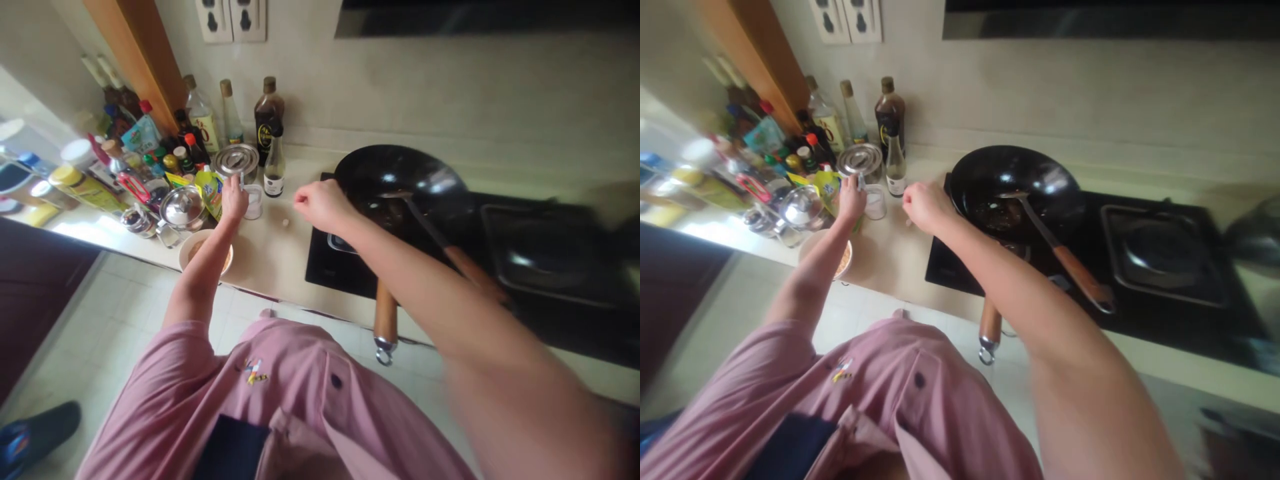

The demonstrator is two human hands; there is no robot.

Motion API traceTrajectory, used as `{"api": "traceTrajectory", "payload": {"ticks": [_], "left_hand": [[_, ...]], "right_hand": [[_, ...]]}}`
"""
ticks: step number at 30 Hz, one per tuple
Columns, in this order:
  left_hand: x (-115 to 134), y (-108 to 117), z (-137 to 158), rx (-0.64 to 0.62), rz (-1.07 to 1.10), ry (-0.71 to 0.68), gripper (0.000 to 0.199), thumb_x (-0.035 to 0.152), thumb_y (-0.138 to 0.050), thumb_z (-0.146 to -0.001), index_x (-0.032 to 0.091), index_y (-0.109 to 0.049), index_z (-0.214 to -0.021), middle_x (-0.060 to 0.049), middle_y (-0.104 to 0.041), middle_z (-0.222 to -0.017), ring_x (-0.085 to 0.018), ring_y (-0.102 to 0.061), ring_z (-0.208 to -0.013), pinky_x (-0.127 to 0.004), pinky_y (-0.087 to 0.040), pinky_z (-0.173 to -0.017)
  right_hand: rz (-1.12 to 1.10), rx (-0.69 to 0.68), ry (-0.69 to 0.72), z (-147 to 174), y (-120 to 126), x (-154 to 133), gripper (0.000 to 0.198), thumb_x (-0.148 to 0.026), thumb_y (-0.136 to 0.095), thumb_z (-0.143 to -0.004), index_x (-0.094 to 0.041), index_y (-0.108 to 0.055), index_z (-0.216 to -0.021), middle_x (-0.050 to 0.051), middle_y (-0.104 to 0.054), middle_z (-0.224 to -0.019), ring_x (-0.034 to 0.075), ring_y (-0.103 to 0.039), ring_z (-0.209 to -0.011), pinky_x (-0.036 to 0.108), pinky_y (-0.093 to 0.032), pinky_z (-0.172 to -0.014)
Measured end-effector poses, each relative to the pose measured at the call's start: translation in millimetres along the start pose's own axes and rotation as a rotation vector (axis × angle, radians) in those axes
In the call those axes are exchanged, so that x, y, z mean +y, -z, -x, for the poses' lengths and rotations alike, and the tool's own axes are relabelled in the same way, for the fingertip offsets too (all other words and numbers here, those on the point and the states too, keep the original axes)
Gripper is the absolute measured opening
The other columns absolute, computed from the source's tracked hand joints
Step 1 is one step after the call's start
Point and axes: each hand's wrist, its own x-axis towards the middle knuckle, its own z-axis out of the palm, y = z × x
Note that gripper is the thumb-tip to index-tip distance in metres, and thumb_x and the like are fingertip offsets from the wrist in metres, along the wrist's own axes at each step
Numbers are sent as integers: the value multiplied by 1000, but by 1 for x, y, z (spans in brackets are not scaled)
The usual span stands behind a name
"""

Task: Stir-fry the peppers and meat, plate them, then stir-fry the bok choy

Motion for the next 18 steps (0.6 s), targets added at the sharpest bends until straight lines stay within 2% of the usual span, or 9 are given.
{"api": "traceTrajectory", "payload": {"ticks": [3,7,9,12,15,18], "left_hand": [[-3,2,0,-97,-45,52,37,14,-39,-87,7,-59,-118,-21,-65,-115,-28,-61,-111,-35,-43,-95],[-7,9,3,-200,-106,-5,33,15,-38,-88,5,-61,-109,-22,-69,-107,-29,-64,-106,-35,-44,-92],[-8,12,9,-231,-118,-53,29,16,-41,-87,7,-62,-104,-21,-70,-104,-30,-65,-104,-34,-45,-90],[-7,16,20,-246,-95,-77,26,17,-43,-85,10,-63,-99,-19,-71,-99,-29,-66,-100,-34,-46,-88],[-1,19,36,-262,-69,-36,26,17,-41,-86,11,-63,-98,-18,-71,-97,-30,-67,-98,-37,-47,-86],[6,24,55,-294,-51,-40,26,21,-41,-89,11,-63,-100,-18,-70,-98,-31,-67,-98,-39,-48,-86]], "right_hand": [[9,-24,23,-47,-45,-11,18,-16,-55,-81,-14,-72,-85,10,-68,-87,22,-61,-84,30,-45,-77],[-3,-74,109,-74,-86,-20,29,-14,-51,-83,-16,-71,-104,9,-66,-105,20,-58,-95,28,-45,-82],[-2,-128,146,-76,-98,-25,31,-16,-59,-80,-17,-70,-109,8,-65,-110,20,-58,-96,27,-44,-82],[4,-196,119,-73,-110,-32,31,-22,-69,-76,-16,-70,-106,10,-65,-111,20,-59,-92,26,-44,-78],[-14,-211,69,-65,-117,-31,22,-30,-62,-85,-15,-71,-99,11,-67,-106,18,-60,-87,26,-42,-74],[-67,-206,82,-51,-116,-23,22,-33,-56,-88,-17,-71,-93,8,-69,-97,17,-60,-83,25,-40,-73]]}}
